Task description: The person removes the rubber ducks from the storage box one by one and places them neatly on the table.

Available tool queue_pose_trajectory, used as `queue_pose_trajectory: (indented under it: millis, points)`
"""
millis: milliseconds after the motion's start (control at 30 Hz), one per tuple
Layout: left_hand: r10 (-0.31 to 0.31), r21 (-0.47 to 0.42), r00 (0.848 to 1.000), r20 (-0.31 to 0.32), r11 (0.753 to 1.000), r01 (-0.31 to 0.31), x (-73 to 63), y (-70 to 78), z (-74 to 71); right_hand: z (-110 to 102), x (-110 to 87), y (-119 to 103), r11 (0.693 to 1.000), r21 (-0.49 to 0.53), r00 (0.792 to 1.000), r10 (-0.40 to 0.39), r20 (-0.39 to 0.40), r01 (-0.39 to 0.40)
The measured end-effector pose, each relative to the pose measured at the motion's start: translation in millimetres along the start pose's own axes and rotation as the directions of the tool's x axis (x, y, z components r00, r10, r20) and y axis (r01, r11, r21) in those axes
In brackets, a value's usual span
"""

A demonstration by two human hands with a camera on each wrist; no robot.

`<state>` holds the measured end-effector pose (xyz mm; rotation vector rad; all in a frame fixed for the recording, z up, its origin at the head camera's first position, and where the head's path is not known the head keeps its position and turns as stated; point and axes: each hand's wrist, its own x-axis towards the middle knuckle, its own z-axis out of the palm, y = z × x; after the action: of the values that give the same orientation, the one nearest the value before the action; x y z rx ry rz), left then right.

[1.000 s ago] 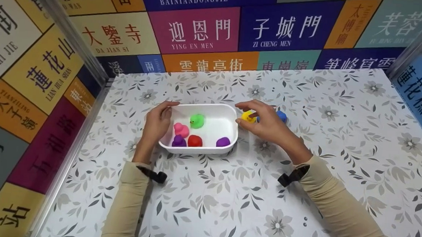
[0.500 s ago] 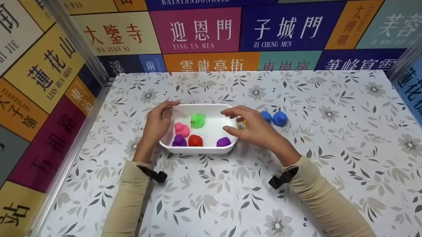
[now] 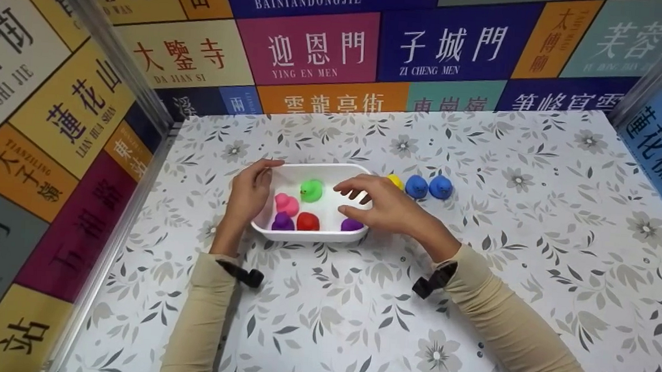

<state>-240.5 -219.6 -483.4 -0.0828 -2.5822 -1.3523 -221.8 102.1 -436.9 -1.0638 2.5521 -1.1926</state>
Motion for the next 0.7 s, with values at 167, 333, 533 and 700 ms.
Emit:
queue_pose_trajectory:
  millis: [167,333,533,700]
  points:
    - [0.005,-0.004,1.000,0.002,1.000,-0.005,0.2,-0.2,0.3,0.3,2.4,-1.7,1.000,-0.017,0.999,0.015,0.050,-0.015]
    - [0.019,-0.002,1.000,-0.005,1.000,-0.019,0.3,-1.0,0.4,-0.5,5.6,-2.8,0.998,-0.048,0.994,0.046,0.101,-0.042]
    - [0.030,0.006,0.999,-0.016,1.000,-0.030,0.1,-0.2,0.2,-1.7,7.7,-6.1,0.991,-0.125,0.985,0.068,0.157,-0.049]
    - [0.023,0.005,0.999,-0.022,1.000,-0.023,-0.6,0.9,0.4,-2.1,9.8,-9.7,0.982,-0.184,0.979,0.073,0.190,-0.037]
